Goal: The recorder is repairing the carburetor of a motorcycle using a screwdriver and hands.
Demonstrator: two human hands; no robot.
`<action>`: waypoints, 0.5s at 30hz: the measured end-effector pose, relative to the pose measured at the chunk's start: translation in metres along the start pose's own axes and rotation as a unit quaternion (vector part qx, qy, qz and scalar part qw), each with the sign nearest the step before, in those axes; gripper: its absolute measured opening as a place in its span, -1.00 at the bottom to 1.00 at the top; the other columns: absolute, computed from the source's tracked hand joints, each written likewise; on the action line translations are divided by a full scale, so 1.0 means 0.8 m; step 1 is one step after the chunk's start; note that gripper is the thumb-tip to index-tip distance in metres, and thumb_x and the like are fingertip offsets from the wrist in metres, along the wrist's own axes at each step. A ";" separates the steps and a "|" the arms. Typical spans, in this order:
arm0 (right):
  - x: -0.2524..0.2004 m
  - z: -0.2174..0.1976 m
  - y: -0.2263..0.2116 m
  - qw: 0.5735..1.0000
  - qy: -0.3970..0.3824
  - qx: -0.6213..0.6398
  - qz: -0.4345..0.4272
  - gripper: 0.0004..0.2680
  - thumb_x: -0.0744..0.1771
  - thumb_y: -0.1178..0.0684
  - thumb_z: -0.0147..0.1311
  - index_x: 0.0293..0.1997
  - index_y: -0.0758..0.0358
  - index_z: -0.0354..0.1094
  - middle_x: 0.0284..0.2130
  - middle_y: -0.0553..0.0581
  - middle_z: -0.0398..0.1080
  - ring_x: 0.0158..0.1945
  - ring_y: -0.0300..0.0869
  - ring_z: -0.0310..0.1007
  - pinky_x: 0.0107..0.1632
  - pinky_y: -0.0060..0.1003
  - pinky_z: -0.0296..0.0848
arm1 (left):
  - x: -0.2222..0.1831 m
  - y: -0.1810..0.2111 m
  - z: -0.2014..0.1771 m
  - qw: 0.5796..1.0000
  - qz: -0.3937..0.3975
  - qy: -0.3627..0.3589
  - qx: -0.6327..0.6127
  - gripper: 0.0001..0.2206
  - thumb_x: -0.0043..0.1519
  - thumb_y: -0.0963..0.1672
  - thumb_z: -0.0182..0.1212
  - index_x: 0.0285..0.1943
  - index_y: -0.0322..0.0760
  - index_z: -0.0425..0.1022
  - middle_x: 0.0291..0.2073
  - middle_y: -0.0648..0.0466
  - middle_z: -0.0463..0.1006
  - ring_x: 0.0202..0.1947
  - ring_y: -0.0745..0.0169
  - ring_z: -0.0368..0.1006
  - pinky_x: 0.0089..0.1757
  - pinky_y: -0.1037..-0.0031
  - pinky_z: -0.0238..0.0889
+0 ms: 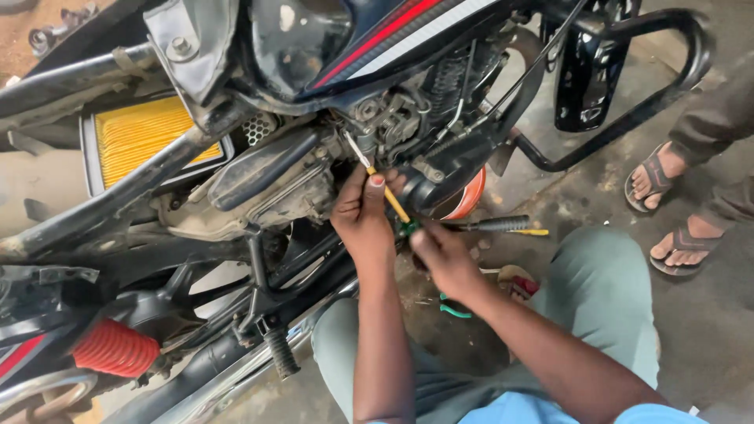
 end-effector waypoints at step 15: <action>-0.036 0.016 -0.073 0.950 0.038 -0.295 -0.093 -0.71 0.43 -0.04 0.02 0.28 0.21 0.33 -0.38 0.05 0.39 -0.44 -0.28 0.28 -0.41 -0.34 0.25 | -0.007 0.014 0.019 1.000 0.012 0.006 0.021 -0.62 0.37 -0.16 0.18 0.32 -0.55 0.40 -0.13 -0.17 0.66 -0.18 0.13 0.64 -0.09 0.39 0.52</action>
Point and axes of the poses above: each hand's wrist, its own x-axis towards the middle knuckle, its own z-axis out of the palm, y = z × x, the point moved 6 cm from there along x, towards the middle knuckle
